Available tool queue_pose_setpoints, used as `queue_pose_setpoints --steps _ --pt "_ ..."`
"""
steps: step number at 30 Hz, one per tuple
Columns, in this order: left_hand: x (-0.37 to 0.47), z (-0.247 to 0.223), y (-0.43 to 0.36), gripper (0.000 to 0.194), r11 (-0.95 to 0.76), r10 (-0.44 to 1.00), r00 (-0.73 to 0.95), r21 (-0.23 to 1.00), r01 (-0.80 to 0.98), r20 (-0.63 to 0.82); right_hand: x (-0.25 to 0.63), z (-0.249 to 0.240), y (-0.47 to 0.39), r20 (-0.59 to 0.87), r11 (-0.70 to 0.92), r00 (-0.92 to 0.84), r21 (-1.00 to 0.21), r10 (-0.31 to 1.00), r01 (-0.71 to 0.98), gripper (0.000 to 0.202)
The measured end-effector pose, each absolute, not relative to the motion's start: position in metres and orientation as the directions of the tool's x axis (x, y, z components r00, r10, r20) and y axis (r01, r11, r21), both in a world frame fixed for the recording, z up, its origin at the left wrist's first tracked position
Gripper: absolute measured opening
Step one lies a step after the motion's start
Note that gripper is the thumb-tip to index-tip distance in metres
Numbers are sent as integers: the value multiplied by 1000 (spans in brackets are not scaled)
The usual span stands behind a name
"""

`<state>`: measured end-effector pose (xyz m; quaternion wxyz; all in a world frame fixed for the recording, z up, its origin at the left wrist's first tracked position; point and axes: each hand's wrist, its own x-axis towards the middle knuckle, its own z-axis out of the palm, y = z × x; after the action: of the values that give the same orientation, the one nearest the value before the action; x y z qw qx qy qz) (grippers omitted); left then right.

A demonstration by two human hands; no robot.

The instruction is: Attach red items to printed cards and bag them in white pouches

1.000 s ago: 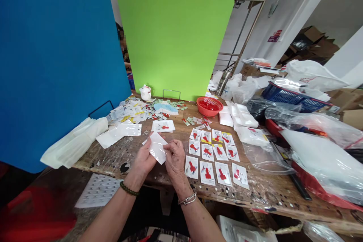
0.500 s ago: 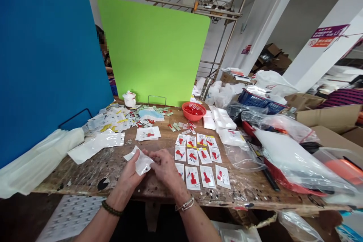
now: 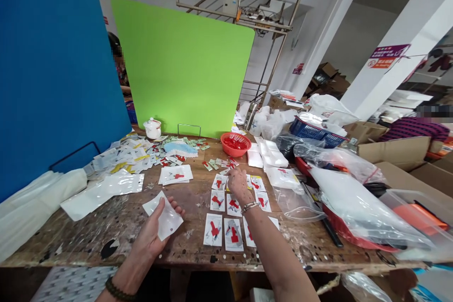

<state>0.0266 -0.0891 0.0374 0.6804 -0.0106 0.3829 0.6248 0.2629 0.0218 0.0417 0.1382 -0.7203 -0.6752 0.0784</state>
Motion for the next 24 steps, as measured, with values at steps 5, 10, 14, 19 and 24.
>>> queue_pose_setpoints --steps 5,10,14,19,24 --pt "26 35 -88 12 226 842 -73 473 -852 -535 259 32 42 31 -58 69 -277 997 959 41" --pt "26 30 -88 13 228 843 -90 504 -833 -531 254 36 56 -9 -51 50 -272 999 961 43" --pt "26 29 -88 13 229 840 -92 502 -834 -535 255 44 58 -65 -71 55 -271 996 960 33" --pt "28 29 -87 13 221 840 -106 514 -829 -532 255 47 51 -117 -70 41 -248 992 966 28" --pt "28 29 -88 14 220 840 -105 511 -831 -532 256 45 56 -145 -118 89 -205 985 972 29"
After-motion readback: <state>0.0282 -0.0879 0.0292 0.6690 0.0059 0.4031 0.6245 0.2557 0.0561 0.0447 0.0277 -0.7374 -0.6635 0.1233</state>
